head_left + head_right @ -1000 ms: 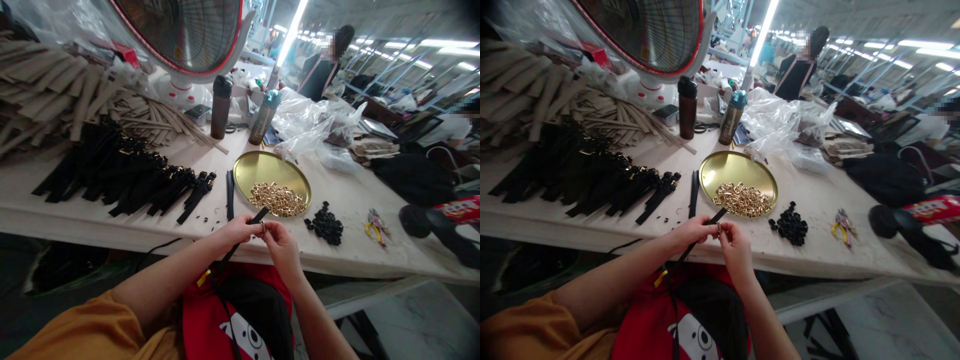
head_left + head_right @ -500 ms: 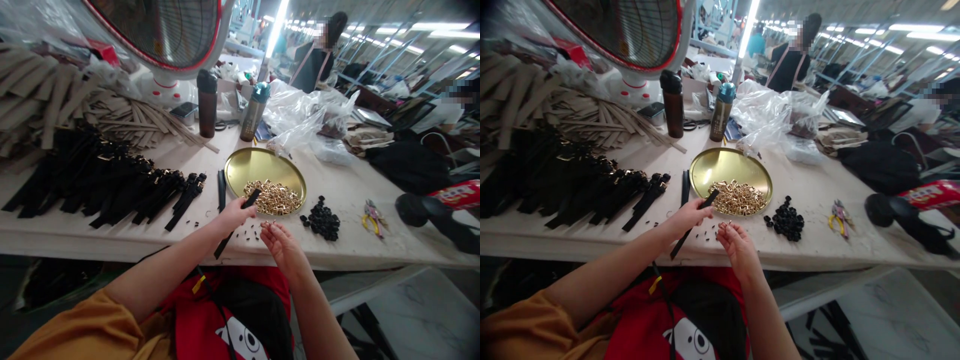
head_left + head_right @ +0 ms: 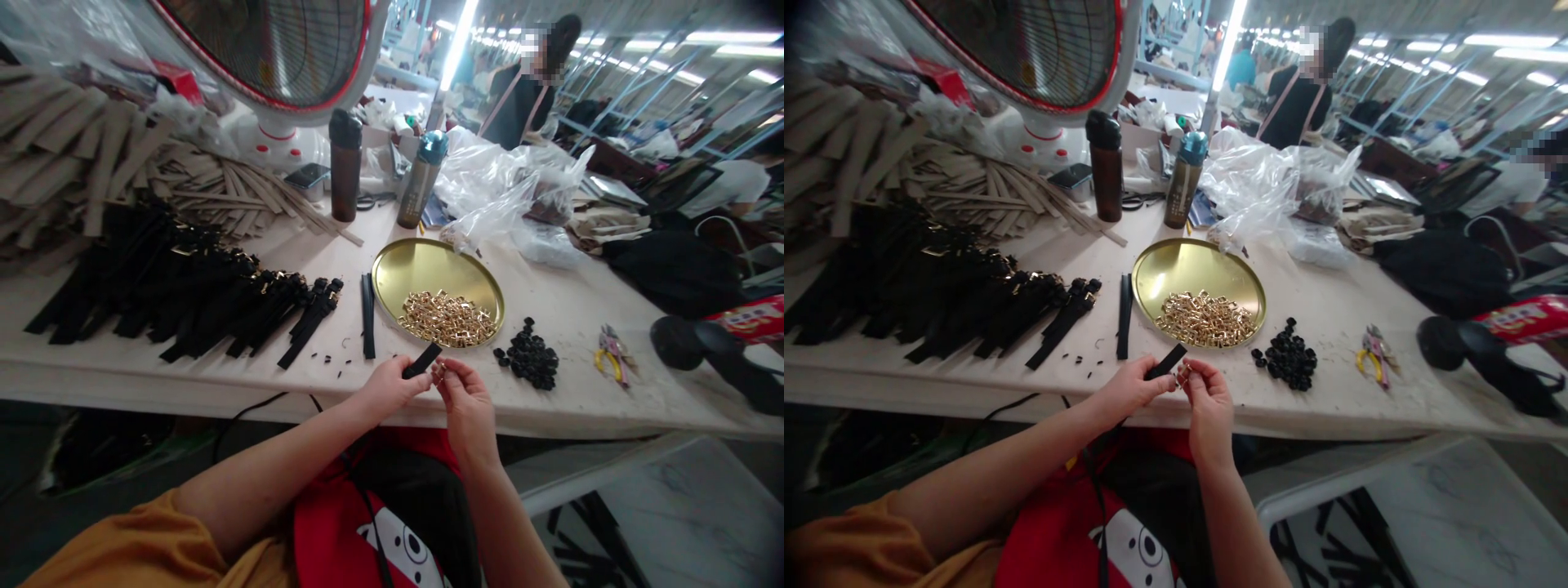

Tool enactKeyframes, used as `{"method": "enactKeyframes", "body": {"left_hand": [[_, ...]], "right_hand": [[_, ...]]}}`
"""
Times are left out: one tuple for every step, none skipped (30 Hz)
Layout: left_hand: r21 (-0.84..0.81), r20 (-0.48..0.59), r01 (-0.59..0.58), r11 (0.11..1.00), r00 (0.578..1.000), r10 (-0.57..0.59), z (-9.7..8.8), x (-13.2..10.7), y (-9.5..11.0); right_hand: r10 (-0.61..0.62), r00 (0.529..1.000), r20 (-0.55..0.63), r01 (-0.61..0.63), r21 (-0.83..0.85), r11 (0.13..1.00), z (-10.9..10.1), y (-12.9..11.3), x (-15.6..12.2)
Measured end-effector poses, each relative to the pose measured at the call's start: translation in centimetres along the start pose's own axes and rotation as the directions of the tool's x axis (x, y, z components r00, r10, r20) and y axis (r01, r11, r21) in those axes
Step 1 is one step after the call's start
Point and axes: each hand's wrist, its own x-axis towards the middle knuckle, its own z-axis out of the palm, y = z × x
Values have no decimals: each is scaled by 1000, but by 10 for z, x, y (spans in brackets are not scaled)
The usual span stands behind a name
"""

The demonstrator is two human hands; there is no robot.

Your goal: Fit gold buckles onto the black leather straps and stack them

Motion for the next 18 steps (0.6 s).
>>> {"method": "enactKeyframes", "body": {"left_hand": [[-51, 8, 24, 998, 1000, -24, 4, -1, -1], [-106, 16, 42, 993, 999, -41, 7, -3, -2], [-158, 20, 57, 986, 998, -55, 10, -5, -3], [-202, 20, 64, 977, 998, -62, 12, -7, -4], [-233, 14, 64, 970, 998, -63, 13, -9, -4], [-252, 6, 57, 966, 998, -57, 14, -11, -4], [-263, -2, 41, 964, 999, -44, 13, -12, -4], [-268, -9, 19, 963, 1000, -22, 11, -13, -4], [-266, -15, -6, 964, 1000, 2, 9, -13, -4], [-256, -21, -23, 967, 1000, 18, 7, -14, -4], [-233, -24, -31, 972, 999, 26, 5, -15, -4], [-199, -28, -32, 979, 999, 27, 3, -16, -4], [-161, -30, -31, 986, 999, 27, 2, -16, -5], [-123, -30, -29, 992, 999, 26, 2, -17, -6], [-90, -27, -29, 995, 999, 27, 1, -18, -7], [-63, -25, -31, 998, 999, 29, 1, -18, -8], [-37, -24, -32, 999, 999, 32, 1, -18, -9], [-16, -25, -33, 999, 999, 32, 1, -18, -11]], "right_hand": [[-46, 999, -22, 44, -57, 997, 2, 0, -3], [-86, 996, -35, 81, -117, 990, 4, 1, -6], [-121, 992, -38, 112, -174, 978, 6, 1, -8], [-151, 988, -36, 139, -223, 965, 8, 1, -11], [-174, 984, -28, 161, -257, 953, 10, 1, -13], [-185, 983, -16, 173, -274, 946, 10, 1, -14], [-180, 984, 2, 173, -281, 944, 10, 0, -16], [-160, 987, 25, 160, -282, 946, 10, -1, -17], [-130, 990, 48, 139, -279, 950, 8, -1, -17], [-92, 993, 68, 107, -272, 956, 6, -2, -17], [-48, 995, 83, 68, -257, 964, 4, -2, -17], [1, 995, 95, 21, -229, 973, 2, -2, -16], [55, 993, 104, -34, -186, 982, 0, -2, -15], [114, 987, 114, -99, -130, 987, -1, -1, -14], [176, 976, 125, -168, -75, 983, -2, 0, -13], [232, 964, 133, -230, -28, 973, -2, 1, -12], [271, 953, 137, -275, 4, 962, -2, 2, -12], [289, 948, 137, -294, 17, 956, -2, 3, -12]]}}
